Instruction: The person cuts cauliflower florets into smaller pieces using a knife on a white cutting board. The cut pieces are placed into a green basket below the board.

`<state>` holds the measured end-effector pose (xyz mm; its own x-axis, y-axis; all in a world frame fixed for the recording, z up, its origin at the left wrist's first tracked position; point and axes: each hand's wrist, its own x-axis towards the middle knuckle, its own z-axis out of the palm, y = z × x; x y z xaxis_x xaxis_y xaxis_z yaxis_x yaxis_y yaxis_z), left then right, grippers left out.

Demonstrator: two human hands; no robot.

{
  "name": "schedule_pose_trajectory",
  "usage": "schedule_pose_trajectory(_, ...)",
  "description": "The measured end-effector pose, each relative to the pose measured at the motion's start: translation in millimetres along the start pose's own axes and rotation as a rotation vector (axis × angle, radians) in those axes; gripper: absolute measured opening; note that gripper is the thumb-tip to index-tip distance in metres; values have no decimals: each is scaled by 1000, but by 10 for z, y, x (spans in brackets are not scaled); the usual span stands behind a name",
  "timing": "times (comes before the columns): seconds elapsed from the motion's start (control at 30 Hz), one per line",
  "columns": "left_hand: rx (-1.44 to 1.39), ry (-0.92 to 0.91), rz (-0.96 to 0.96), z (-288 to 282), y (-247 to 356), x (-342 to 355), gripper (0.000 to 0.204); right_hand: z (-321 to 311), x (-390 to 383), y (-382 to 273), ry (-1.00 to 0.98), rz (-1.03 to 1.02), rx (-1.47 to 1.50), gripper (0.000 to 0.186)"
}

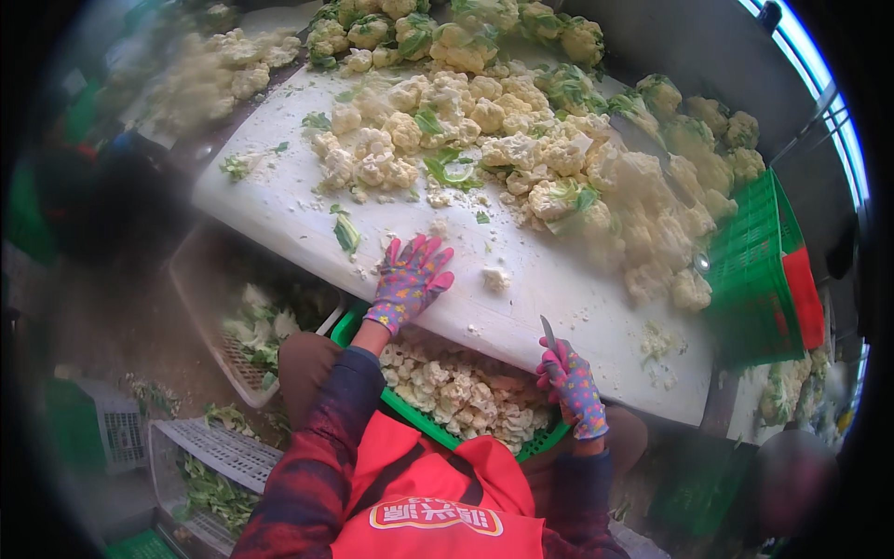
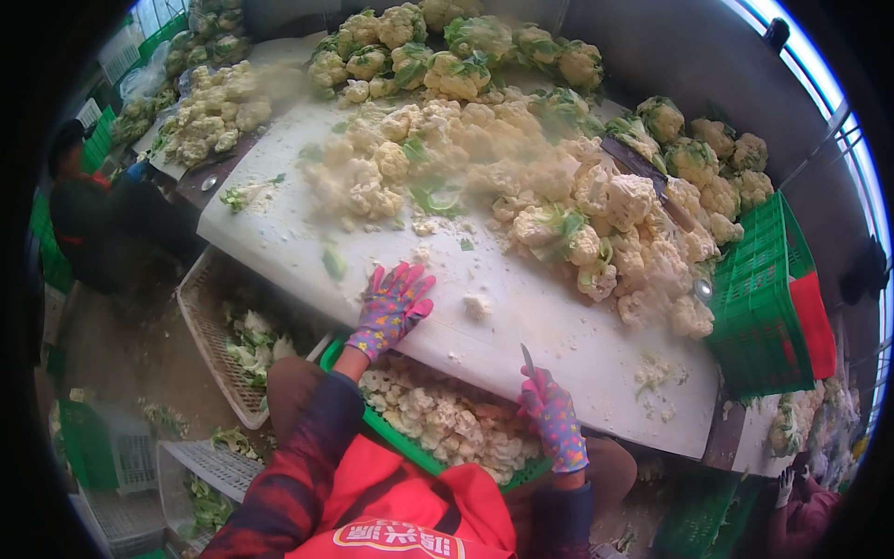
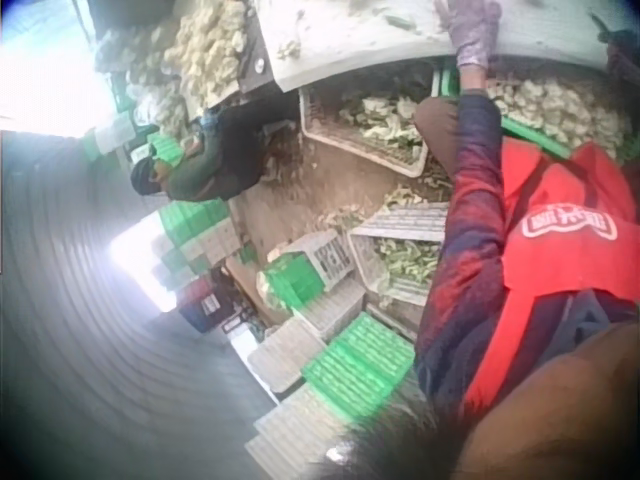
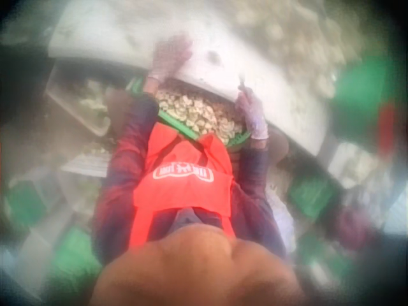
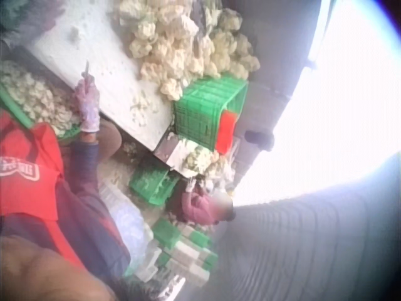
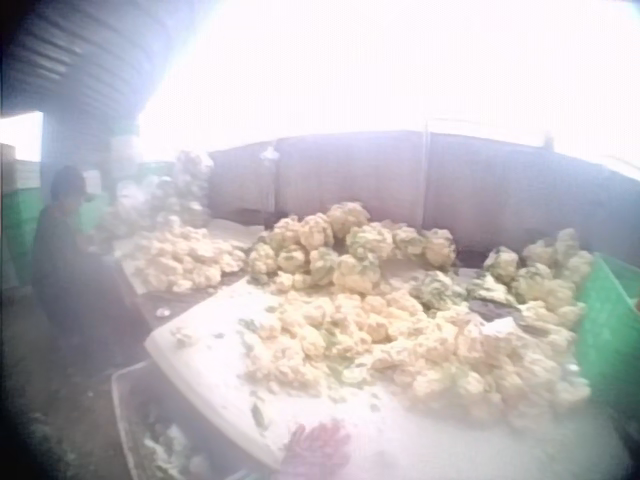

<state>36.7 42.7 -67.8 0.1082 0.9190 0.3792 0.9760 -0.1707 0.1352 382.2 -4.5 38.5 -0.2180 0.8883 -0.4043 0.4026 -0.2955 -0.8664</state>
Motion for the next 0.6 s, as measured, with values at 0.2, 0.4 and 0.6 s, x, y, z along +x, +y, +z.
schedule_pose_trajectory(0.2, -84, 327, -496, 2, -858, 497, 53, 166, 67, 57, -114, 27, -152, 35)
schedule_pose_trajectory(0.4, -8, -33, -362, -107, -907, 1498, 44, 255, 378, -154, 34, -117, -267, 34)
schedule_pose_trajectory(0.6, -174, 176, -392, -1, -1049, 1436, 22, 672, 1478, -421, 315, -608, -769, 15)
